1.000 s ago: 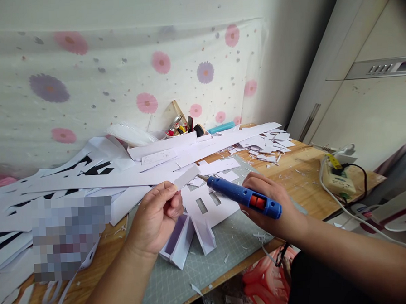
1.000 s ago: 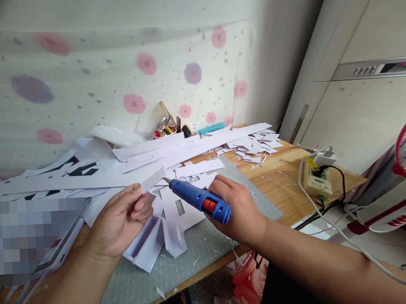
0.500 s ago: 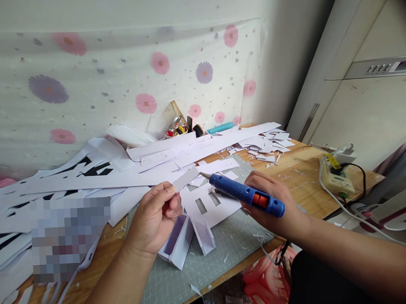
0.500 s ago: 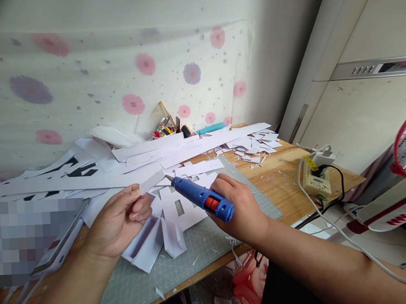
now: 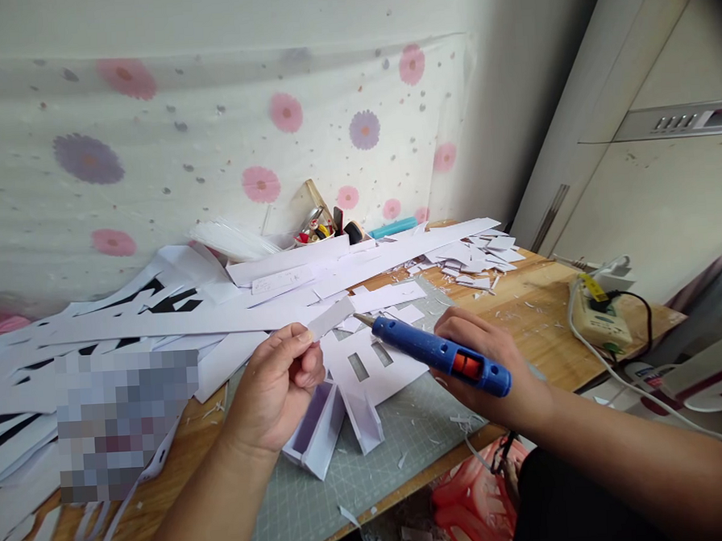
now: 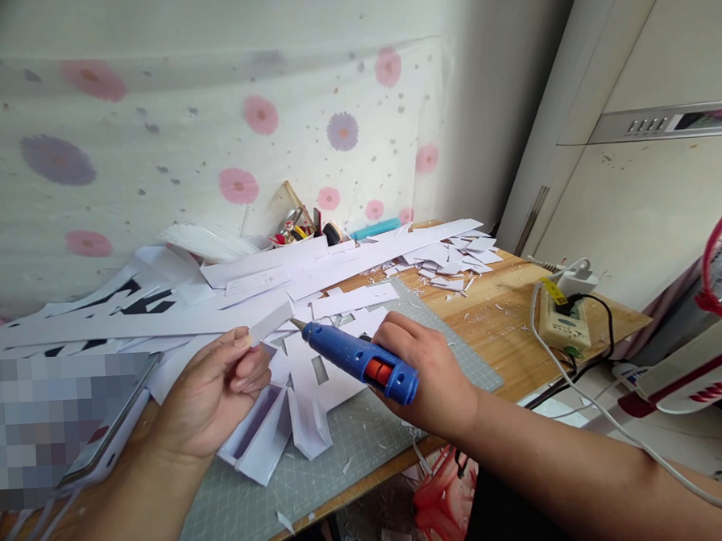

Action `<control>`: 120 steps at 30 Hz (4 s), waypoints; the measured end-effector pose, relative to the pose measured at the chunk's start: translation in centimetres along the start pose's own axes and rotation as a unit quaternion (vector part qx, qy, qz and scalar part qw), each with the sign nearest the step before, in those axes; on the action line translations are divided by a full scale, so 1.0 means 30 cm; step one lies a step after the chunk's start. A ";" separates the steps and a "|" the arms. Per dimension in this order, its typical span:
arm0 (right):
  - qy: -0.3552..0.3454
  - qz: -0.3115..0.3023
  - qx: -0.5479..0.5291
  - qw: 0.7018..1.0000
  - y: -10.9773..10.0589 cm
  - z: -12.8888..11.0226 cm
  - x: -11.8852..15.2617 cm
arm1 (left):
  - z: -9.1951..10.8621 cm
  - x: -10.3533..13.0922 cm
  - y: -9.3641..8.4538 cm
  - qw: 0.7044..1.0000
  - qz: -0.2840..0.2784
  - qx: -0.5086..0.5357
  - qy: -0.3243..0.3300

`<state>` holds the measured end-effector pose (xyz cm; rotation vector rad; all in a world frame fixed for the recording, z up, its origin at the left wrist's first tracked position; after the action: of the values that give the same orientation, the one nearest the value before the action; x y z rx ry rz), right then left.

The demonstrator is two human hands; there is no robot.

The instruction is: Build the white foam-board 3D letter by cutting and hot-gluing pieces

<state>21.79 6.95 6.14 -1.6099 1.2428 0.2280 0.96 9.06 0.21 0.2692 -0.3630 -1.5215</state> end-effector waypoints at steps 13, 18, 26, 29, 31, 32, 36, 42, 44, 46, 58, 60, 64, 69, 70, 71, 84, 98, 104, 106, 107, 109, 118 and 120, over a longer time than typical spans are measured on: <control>-0.012 -0.006 -0.033 0.999 0.020 -0.022 -0.003 | -0.005 0.004 0.011 1.000 -0.007 -0.008 -0.002; -0.016 -0.011 -0.039 0.999 0.025 -0.030 -0.005 | -0.003 0.005 0.013 1.000 -0.005 -0.010 0.002; -0.009 -0.018 -0.028 0.999 0.041 -0.025 -0.004 | -0.007 0.004 0.009 1.000 -0.004 -0.006 0.002; -0.007 -0.017 -0.020 1.000 0.041 -0.025 -0.003 | -0.006 0.004 0.011 1.000 -0.005 -0.007 0.004; -0.006 -0.015 -0.013 1.000 0.039 -0.025 -0.003 | -0.005 0.004 0.011 1.000 -0.006 -0.008 0.004; -0.005 -0.015 -0.010 1.000 0.038 -0.024 -0.003 | -0.005 0.004 0.012 1.000 -0.006 -0.008 0.004; -0.001 -0.015 0.000 1.000 0.035 -0.020 -0.004 | -0.006 0.004 0.009 1.000 -0.006 -0.006 0.002; -0.008 -0.003 -0.005 1.000 0.028 -0.016 -0.001 | -0.007 0.002 0.005 1.000 0.000 -0.006 0.002; -0.009 0.002 -0.005 1.000 0.024 -0.013 0.000 | -0.005 0.002 0.002 1.000 0.003 -0.005 0.002; -0.006 0.006 -0.002 1.000 0.021 -0.008 0.002 | -0.003 0.004 0.000 1.000 0.002 -0.004 0.003; 0.008 0.013 -0.019 1.000 0.005 0.006 0.001 | -0.003 -0.001 -0.006 1.000 0.001 0.008 0.004; 0.014 0.012 -0.029 0.999 0.005 0.013 0.004 | -0.005 -0.002 -0.008 1.000 0.000 0.007 0.003; 0.033 0.007 -0.054 0.998 0.009 0.030 0.009 | -0.002 -0.004 -0.012 1.000 0.001 0.005 0.005; 0.059 0.016 -0.103 0.993 0.010 0.037 -0.002 | 0.004 -0.007 -0.010 1.000 -0.003 0.003 0.012; 0.070 0.020 -0.119 0.990 0.008 0.040 -0.005 | 0.005 -0.007 -0.009 1.000 -0.005 0.003 0.013; 0.086 0.020 -0.137 0.987 0.010 0.046 -0.008 | 0.006 -0.008 -0.007 1.000 -0.006 0.003 0.012; 0.238 -0.049 -0.284 0.928 0.075 0.119 0.020 | 0.004 0.003 0.024 0.999 -0.048 0.019 0.001; 0.191 -0.056 -0.288 0.937 0.047 0.143 0.016 | 0.044 -0.001 -0.008 0.999 -0.029 -0.012 0.030; 0.308 -0.034 -0.233 0.922 -0.057 0.362 0.055 | 0.036 -0.005 -0.032 0.983 -0.041 -0.177 0.022; 0.402 0.002 -0.134 0.906 -0.132 0.505 0.111 | 0.040 -0.013 -0.037 0.977 -0.044 -0.205 0.036; 0.429 0.015 -0.104 0.897 -0.165 0.564 0.137 | 0.045 -0.016 -0.037 0.974 -0.046 -0.215 0.048; 0.466 0.030 -0.058 0.882 -0.215 0.666 0.187 | 0.055 -0.022 -0.034 0.968 -0.051 -0.235 0.072; 0.492 0.036 0.066 0.867 -0.271 0.843 0.263 | 0.065 -0.031 -0.041 0.963 -0.032 -0.252 0.094; 0.491 0.020 0.068 0.868 -0.264 0.848 0.260 | 0.066 -0.034 -0.047 0.964 -0.027 -0.249 0.092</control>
<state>42.03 21.95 -5.51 -1.5977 1.9850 -0.7434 -1.13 10.11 1.40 0.0213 0.1803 -1.5726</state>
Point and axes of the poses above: each hand's wrist, its own x-axis away from the middle knuckle, its own y-axis out of the palm, z = x × y, the point moved 10 cm from there along -x, towards the middle knuckle, and after that the axes turned 6 degrees about -x, right-handed, at the moved point
